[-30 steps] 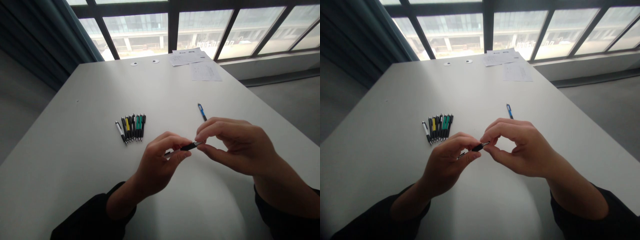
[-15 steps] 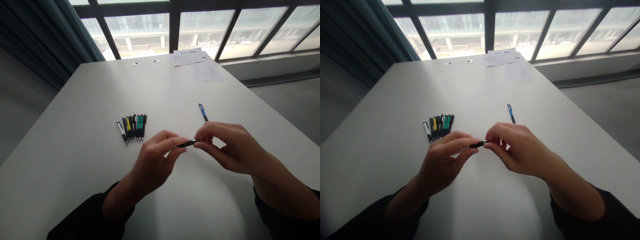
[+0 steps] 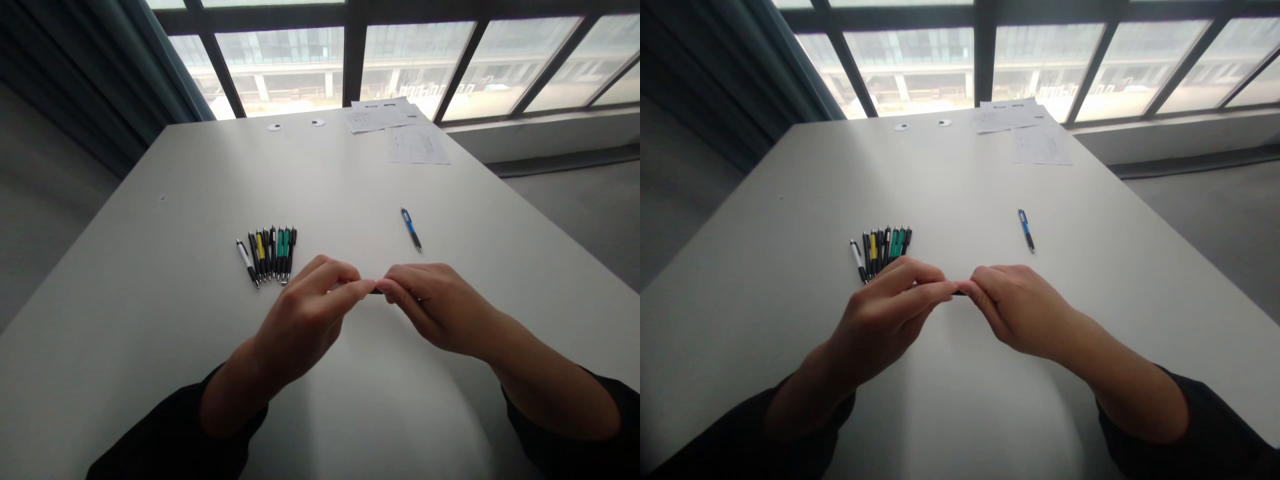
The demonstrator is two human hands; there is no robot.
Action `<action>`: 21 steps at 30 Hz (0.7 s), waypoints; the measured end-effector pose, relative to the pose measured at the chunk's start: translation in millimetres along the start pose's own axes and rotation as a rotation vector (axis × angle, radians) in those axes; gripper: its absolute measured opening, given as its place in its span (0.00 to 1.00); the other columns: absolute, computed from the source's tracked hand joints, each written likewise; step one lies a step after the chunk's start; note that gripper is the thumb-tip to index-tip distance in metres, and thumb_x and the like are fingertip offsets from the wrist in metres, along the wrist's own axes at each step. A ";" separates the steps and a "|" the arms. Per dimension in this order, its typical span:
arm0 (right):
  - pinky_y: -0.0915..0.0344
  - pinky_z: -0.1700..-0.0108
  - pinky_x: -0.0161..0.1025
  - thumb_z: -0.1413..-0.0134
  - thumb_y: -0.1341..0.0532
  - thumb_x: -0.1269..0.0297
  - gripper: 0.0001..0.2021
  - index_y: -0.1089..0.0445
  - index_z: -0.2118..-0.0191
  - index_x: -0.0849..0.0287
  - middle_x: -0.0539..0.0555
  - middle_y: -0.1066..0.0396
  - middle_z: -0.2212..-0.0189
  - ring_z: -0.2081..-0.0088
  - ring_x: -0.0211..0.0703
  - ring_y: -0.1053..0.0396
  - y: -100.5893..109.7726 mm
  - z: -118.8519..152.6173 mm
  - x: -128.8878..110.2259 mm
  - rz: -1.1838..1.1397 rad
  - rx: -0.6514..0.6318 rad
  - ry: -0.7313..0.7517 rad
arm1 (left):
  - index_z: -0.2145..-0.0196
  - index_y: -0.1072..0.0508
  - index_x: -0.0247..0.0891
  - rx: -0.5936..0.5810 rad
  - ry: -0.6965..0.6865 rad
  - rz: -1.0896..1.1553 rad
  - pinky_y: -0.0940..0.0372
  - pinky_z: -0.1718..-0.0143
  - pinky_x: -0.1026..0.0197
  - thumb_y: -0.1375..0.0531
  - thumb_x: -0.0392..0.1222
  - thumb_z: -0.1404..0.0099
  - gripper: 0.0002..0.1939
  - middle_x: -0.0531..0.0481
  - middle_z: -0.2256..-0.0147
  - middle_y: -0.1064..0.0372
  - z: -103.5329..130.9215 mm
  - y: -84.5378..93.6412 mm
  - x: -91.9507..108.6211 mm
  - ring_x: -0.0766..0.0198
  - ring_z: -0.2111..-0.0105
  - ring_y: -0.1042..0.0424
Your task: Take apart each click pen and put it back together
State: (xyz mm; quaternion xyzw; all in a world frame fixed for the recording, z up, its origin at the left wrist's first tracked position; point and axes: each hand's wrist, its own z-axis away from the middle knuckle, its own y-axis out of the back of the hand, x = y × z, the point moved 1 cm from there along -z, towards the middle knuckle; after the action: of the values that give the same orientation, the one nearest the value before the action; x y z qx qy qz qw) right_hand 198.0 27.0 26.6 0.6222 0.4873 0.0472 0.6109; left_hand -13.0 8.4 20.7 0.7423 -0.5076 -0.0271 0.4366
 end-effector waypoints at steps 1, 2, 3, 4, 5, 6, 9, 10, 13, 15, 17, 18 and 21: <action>0.45 0.71 0.37 0.26 0.52 0.59 0.20 0.37 0.72 0.57 0.49 0.35 0.79 0.78 0.36 0.41 -3.3 -0.1 0.1 -0.043 -0.019 -0.026 | 0.57 0.23 0.36 0.003 -0.025 -0.024 0.30 0.61 0.60 0.41 0.26 0.31 0.11 0.45 0.64 0.26 0.1 1.5 -0.1 0.63 0.64 0.29; 0.45 0.71 0.37 0.26 0.52 0.58 0.21 0.38 0.73 0.57 0.49 0.35 0.80 0.78 0.36 0.41 -6.6 -0.1 0.2 -0.114 -0.043 -0.064 | 0.58 0.23 0.37 0.008 -0.049 -0.046 0.30 0.61 0.59 0.41 0.26 0.31 0.11 0.46 0.65 0.26 0.0 3.3 0.0 0.63 0.64 0.29; 0.44 0.71 0.36 0.26 0.53 0.56 0.23 0.39 0.74 0.57 0.48 0.36 0.81 0.79 0.35 0.41 -9.8 0.0 0.6 -0.214 -0.069 -0.117 | 0.58 0.23 0.37 0.010 -0.072 -0.066 0.30 0.61 0.59 0.42 0.26 0.31 0.11 0.46 0.65 0.25 -0.2 5.4 0.0 0.62 0.64 0.29; 0.43 0.72 0.35 0.26 0.53 0.54 0.24 0.40 0.75 0.57 0.47 0.37 0.82 0.80 0.35 0.41 -12.9 0.4 1.2 -0.340 -0.100 -0.186 | 0.58 0.24 0.38 0.012 -0.097 -0.085 0.30 0.61 0.58 0.42 0.27 0.30 0.11 0.46 0.65 0.25 -0.6 7.7 0.0 0.62 0.64 0.29; 0.43 0.74 0.35 0.26 0.52 0.51 0.25 0.42 0.76 0.57 0.46 0.39 0.83 0.81 0.34 0.41 -15.8 0.8 1.9 -0.478 -0.139 -0.262 | 0.58 0.24 0.38 0.009 -0.120 -0.103 0.30 0.61 0.58 0.42 0.27 0.30 0.10 0.46 0.66 0.25 -1.1 10.1 -0.2 0.61 0.64 0.29; 0.42 0.75 0.34 0.27 0.53 0.48 0.26 0.42 0.77 0.56 0.45 0.39 0.85 0.82 0.34 0.42 -18.3 1.3 2.5 -0.608 -0.178 -0.334 | 0.58 0.24 0.39 -0.001 -0.141 -0.118 0.30 0.61 0.57 0.43 0.28 0.30 0.10 0.46 0.66 0.25 -1.5 12.4 -0.6 0.61 0.64 0.29; 0.40 0.76 0.34 0.29 0.51 0.44 0.27 0.37 0.75 0.58 0.47 0.35 0.83 0.81 0.34 0.39 -21.0 1.3 3.8 -0.770 -0.204 -0.424 | 0.57 0.24 0.38 -0.075 -0.161 -0.147 0.30 0.60 0.56 0.44 0.29 0.29 0.10 0.45 0.63 0.24 -2.0 17.2 -4.2 0.60 0.62 0.29; 0.40 0.75 0.34 0.30 0.48 0.44 0.26 0.34 0.73 0.58 0.48 0.33 0.81 0.80 0.35 0.37 -20.2 0.6 4.0 -0.724 -0.171 -0.404 | 0.56 0.24 0.36 -0.106 -0.153 -0.151 0.29 0.59 0.56 0.44 0.29 0.28 0.10 0.44 0.62 0.24 -1.7 17.7 -6.0 0.59 0.61 0.28; 0.42 0.72 0.34 0.33 0.41 0.50 0.19 0.34 0.71 0.58 0.47 0.34 0.79 0.77 0.35 0.37 -16.5 -1.8 2.4 -0.446 -0.038 -0.271 | 0.51 0.26 0.33 -0.167 -0.131 -0.147 0.29 0.57 0.55 0.45 0.29 0.27 0.11 0.41 0.59 0.24 0.2 16.5 -10.7 0.58 0.59 0.27; 0.43 0.71 0.35 0.31 0.43 0.54 0.20 0.36 0.74 0.58 0.47 0.36 0.80 0.77 0.34 0.39 -15.9 -2.9 0.5 -0.326 -0.006 -0.201 | 0.50 0.26 0.32 -0.165 -0.132 -0.138 0.28 0.56 0.55 0.45 0.29 0.27 0.11 0.41 0.59 0.24 0.9 14.9 -11.8 0.58 0.59 0.27; 0.42 0.70 0.35 0.29 0.46 0.54 0.21 0.35 0.73 0.58 0.47 0.36 0.81 0.77 0.34 0.38 -17.5 -2.9 -0.7 -0.342 -0.027 -0.196 | 0.52 0.26 0.33 -0.146 -0.136 -0.138 0.28 0.56 0.55 0.45 0.30 0.27 0.10 0.42 0.60 0.24 0.2 13.9 -11.0 0.59 0.59 0.27; 0.41 0.70 0.34 0.28 0.47 0.53 0.22 0.34 0.73 0.58 0.47 0.35 0.81 0.77 0.34 0.37 -19.0 -2.5 -0.9 -0.392 -0.049 -0.221 | 0.54 0.26 0.33 -0.136 -0.141 -0.142 0.28 0.57 0.55 0.45 0.30 0.26 0.10 0.42 0.61 0.24 -0.6 14.0 -10.1 0.59 0.60 0.27; 0.42 0.74 0.32 0.29 0.47 0.49 0.24 0.33 0.73 0.58 0.46 0.35 0.84 0.80 0.33 0.39 -26.1 -0.3 0.0 -0.638 -0.123 -0.355 | 0.60 0.25 0.35 -0.113 -0.175 -0.163 0.29 0.58 0.56 0.45 0.29 0.27 0.08 0.44 0.64 0.25 -3.6 16.7 -7.3 0.59 0.61 0.27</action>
State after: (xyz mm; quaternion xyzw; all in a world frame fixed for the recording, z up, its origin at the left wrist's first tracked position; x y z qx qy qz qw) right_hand 183.5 21.5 5.6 0.3994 0.5394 -0.2252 0.7063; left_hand -27.0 14.5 31.3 0.7502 -0.4795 -0.1558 0.4279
